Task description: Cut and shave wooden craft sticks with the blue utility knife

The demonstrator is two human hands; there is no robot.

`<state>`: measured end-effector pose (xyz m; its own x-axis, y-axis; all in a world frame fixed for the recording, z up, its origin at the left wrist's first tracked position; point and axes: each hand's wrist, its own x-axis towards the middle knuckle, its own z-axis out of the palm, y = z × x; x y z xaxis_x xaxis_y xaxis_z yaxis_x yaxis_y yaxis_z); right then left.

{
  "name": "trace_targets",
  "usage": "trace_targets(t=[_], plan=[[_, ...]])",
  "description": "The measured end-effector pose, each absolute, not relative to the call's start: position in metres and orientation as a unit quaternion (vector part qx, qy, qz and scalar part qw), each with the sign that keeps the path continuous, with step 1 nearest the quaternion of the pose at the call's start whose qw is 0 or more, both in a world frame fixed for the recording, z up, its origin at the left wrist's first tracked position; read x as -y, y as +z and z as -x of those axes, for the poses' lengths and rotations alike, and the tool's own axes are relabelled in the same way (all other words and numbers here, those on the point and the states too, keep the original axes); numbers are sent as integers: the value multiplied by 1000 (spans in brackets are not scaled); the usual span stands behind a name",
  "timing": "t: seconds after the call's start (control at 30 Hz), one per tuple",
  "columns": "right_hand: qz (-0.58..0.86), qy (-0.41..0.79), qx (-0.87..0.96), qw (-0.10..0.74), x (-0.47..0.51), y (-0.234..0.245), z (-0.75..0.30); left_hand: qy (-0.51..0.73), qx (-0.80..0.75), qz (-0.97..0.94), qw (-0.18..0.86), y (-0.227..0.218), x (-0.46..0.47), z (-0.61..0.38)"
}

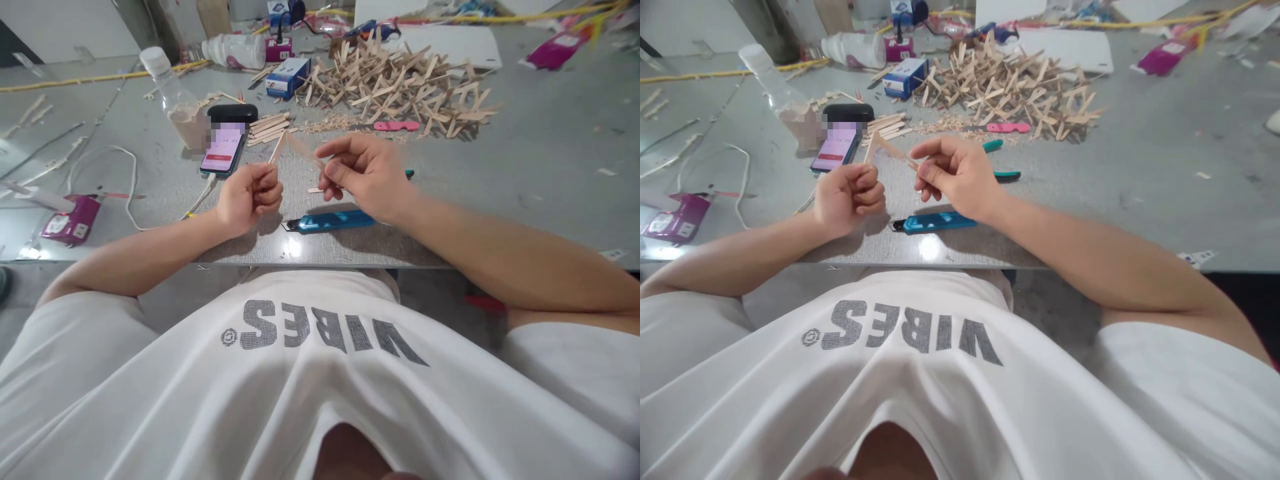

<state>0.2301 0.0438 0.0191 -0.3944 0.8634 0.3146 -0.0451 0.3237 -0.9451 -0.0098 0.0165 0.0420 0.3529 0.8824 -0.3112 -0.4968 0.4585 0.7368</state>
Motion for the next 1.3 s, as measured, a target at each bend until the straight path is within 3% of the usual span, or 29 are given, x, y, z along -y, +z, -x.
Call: trace_targets(t=[0.23, 0.47, 1.3], plan=[[302, 542, 626, 472, -41, 15, -222, 357, -365, -384, 769, 32, -13, 11], [280, 592, 587, 476, -36, 17, -221, 354, -320, -492, 728, 25, -15, 14], [270, 631, 637, 351, -26, 19, -217, 325, -274, -571, 702, 18, -16, 12]])
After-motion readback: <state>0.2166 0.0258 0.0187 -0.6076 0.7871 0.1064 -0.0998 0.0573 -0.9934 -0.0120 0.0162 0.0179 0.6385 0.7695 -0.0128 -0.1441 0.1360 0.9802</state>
